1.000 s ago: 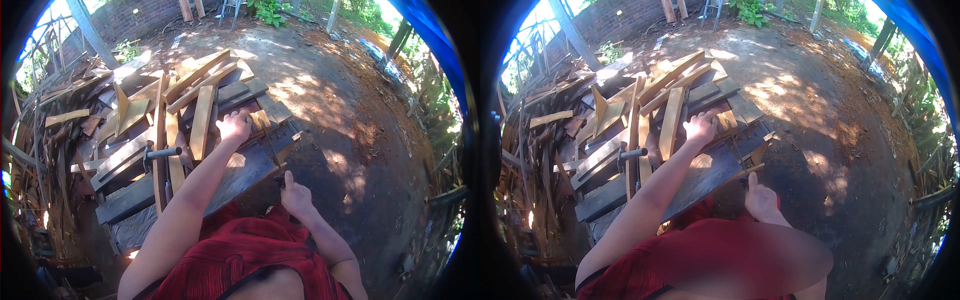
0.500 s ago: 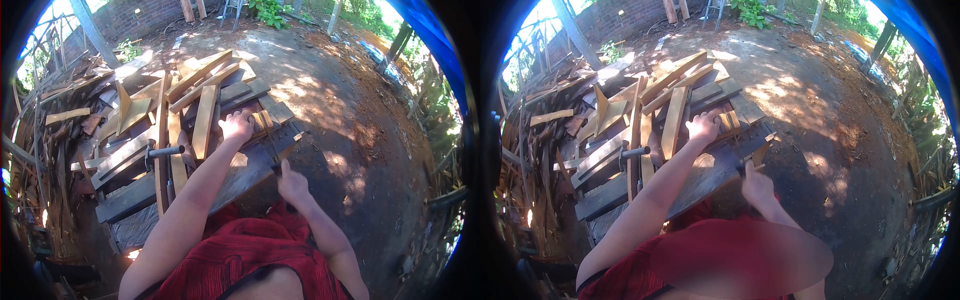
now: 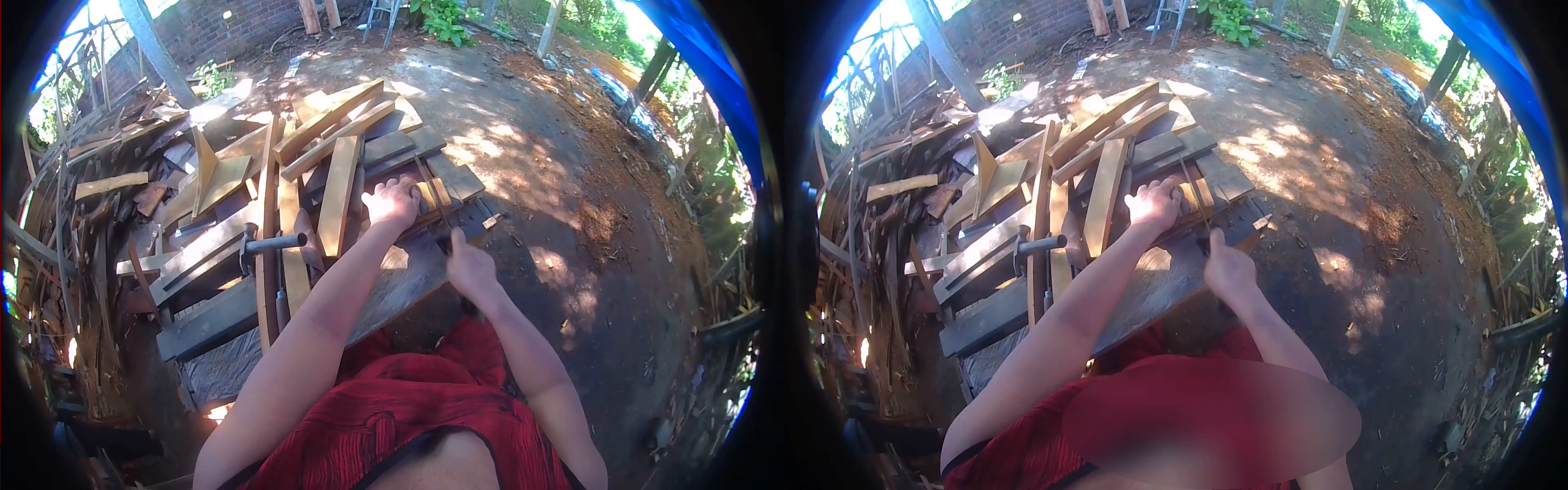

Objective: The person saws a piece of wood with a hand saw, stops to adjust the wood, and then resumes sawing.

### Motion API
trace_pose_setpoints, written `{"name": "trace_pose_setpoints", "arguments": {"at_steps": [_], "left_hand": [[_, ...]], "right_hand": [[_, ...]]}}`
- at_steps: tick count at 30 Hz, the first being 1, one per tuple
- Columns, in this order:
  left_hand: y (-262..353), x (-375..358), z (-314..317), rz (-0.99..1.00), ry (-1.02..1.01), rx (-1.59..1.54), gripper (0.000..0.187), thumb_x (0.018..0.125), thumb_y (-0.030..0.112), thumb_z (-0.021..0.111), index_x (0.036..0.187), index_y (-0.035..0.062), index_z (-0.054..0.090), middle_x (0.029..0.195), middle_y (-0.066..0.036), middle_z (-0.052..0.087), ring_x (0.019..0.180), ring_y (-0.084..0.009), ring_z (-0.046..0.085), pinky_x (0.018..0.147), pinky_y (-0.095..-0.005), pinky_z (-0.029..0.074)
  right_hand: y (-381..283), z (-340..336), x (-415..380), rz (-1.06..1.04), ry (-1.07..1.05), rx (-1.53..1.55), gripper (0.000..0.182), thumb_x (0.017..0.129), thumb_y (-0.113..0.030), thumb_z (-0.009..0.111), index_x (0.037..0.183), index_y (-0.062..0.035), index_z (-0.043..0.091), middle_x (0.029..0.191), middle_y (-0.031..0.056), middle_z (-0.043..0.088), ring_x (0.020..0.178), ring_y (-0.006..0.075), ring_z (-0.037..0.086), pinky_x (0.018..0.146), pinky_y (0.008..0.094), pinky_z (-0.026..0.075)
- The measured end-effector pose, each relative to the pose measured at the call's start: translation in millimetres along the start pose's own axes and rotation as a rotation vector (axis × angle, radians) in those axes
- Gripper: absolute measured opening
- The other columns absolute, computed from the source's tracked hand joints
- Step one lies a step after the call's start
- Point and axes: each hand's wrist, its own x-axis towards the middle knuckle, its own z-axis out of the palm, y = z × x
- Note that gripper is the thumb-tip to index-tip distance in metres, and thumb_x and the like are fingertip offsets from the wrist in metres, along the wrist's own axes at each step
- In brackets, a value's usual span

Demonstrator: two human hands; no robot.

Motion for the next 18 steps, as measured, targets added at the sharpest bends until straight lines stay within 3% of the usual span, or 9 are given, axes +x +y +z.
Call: {"name": "trace_pose_setpoints", "arguments": {"at_steps": [5, 12, 15, 18], "left_hand": [[0, 0, -3, 0.000, -0.067, 0.026, 0.034, 0.091, 0.037, 0.045, 0.122, 0.0234, 0.053, 0.116, -0.004, 0.056, 0.115, -0.0237, 0.050, 0.096, -0.0538, 0.033], [3, 0, -5, -0.008, -0.060, 0.034, 0.033, 0.091, 0.037, 0.045, 0.121, 0.0242, 0.054, 0.117, -0.005, 0.056, 0.115, -0.0237, 0.050, 0.096, -0.0539, 0.033], [-2, 0, 5, 0.000, -0.007, 0.007, 0.031, 0.090, 0.037, 0.045, 0.116, 0.0228, 0.056, 0.115, -0.004, 0.058, 0.113, -0.0239, 0.051, 0.095, -0.0541, 0.032], [-3, 2, 8, 0.019, 0.044, -0.013, 0.029, 0.089, 0.036, 0.046, 0.111, 0.0216, 0.059, 0.113, -0.004, 0.059, 0.110, -0.0244, 0.052, 0.093, -0.0542, 0.032]], "right_hand": [[14, 4, -83, 0.083, -0.066, 0.001, 0.051, 0.084, -0.017, 0.054, 0.126, -0.0007, 0.032, 0.075, 0.0234, 0.064, 0.072, 0.0416, 0.063, 0.067, 0.0530, 0.048], [-3, 13, 47, -0.036, 0.134, 0.031, 0.032, 0.083, -0.010, 0.045, 0.114, -0.0014, 0.038, 0.076, 0.0234, 0.064, 0.076, 0.0408, 0.064, 0.071, 0.0517, 0.049], [-13, 7, 50, 0.005, 0.108, 0.046, 0.033, 0.084, -0.010, 0.046, 0.115, -0.0014, 0.038, 0.076, 0.0231, 0.064, 0.075, 0.0410, 0.064, 0.071, 0.0520, 0.048], [3, 7, 0, -0.015, 0.053, 0.021, 0.039, 0.084, -0.012, 0.047, 0.120, -0.0007, 0.037, 0.075, 0.0228, 0.064, 0.074, 0.0402, 0.064, 0.070, 0.0506, 0.049]]}}
